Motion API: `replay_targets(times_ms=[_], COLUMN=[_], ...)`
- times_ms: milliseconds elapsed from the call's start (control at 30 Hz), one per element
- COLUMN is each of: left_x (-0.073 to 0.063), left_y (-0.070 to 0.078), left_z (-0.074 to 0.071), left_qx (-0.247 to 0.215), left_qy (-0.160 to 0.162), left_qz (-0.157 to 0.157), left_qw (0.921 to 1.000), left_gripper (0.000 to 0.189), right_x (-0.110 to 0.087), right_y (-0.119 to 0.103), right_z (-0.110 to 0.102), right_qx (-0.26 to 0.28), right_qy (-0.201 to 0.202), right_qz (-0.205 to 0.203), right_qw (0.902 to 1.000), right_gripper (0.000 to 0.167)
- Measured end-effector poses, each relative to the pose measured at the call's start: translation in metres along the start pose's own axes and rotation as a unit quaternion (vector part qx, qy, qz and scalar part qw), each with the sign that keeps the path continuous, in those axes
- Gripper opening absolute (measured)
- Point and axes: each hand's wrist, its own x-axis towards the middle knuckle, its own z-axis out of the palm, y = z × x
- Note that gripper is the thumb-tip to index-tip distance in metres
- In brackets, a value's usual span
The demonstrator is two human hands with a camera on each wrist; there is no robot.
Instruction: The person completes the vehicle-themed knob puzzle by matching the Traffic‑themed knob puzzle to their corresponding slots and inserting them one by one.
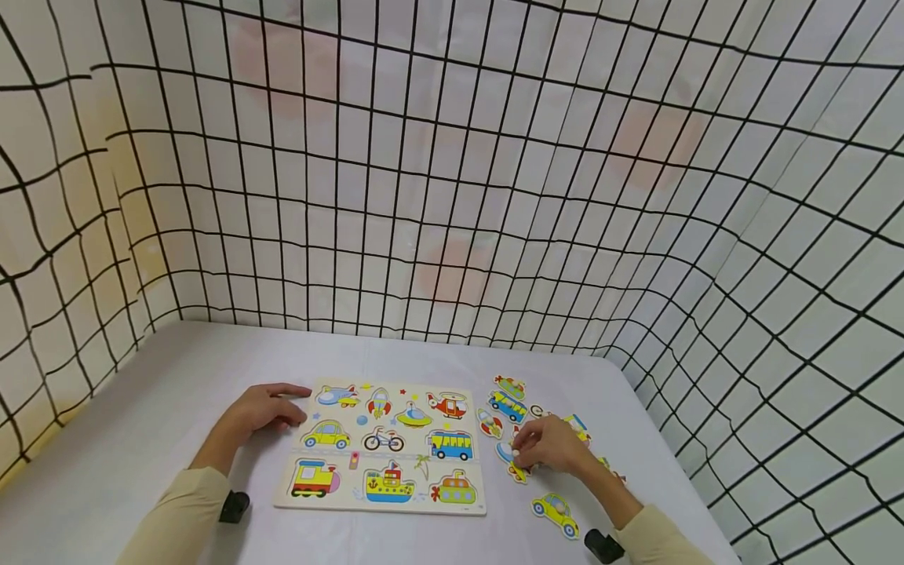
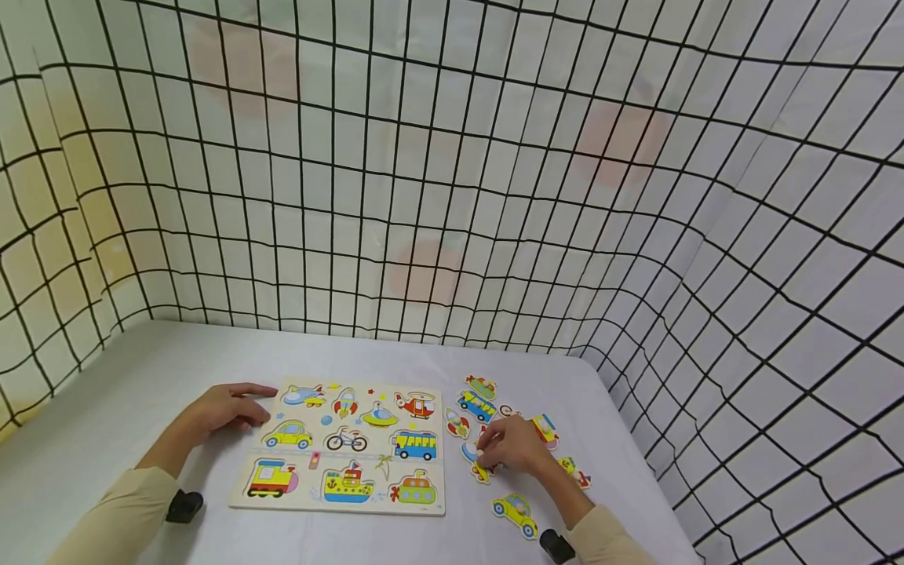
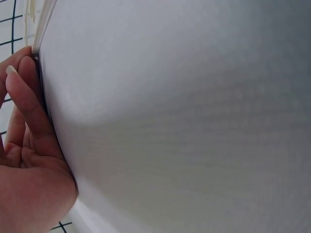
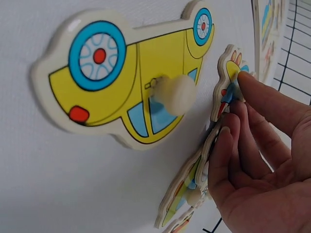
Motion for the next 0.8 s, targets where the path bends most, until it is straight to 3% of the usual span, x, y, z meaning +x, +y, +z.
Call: replay_targets(times_ms=[267, 433, 600, 800], left_x=[0.0, -0.002, -0.002, 0.0], left_y=[0.001, 0.002, 0.003, 0.001], left_z=[0.001, 0.002, 0.001, 0.001], left_qx=[-0.004, 0.001, 0.0, -0.003], left_qy=[0.002, 0.001, 0.002, 0.002], left_qz=[-0.003, 0.001, 0.0, -0.005], left_qw=[1.0, 1.0, 1.0, 1.0], left_gripper=[0.06, 0.06, 0.06, 0.059], right_x=[0.0, -0.002, 0.0, 0.011], right_y=[-0.001, -0.007, -0.02, -0.042], right_z=[0.003, -0.001, -0.009, -0.014], right_qx=[-0.003, -0.017, -0.025, -0.039], right_qy=[0.014, 0.0, -0.012, 0.001], right_qz=[0.015, 0.008, -0.008, -0.004], right_qw=[0.9998, 0.9998, 0.9996, 0.9992], right_gripper=[0.017, 0.017, 0.016, 0.013])
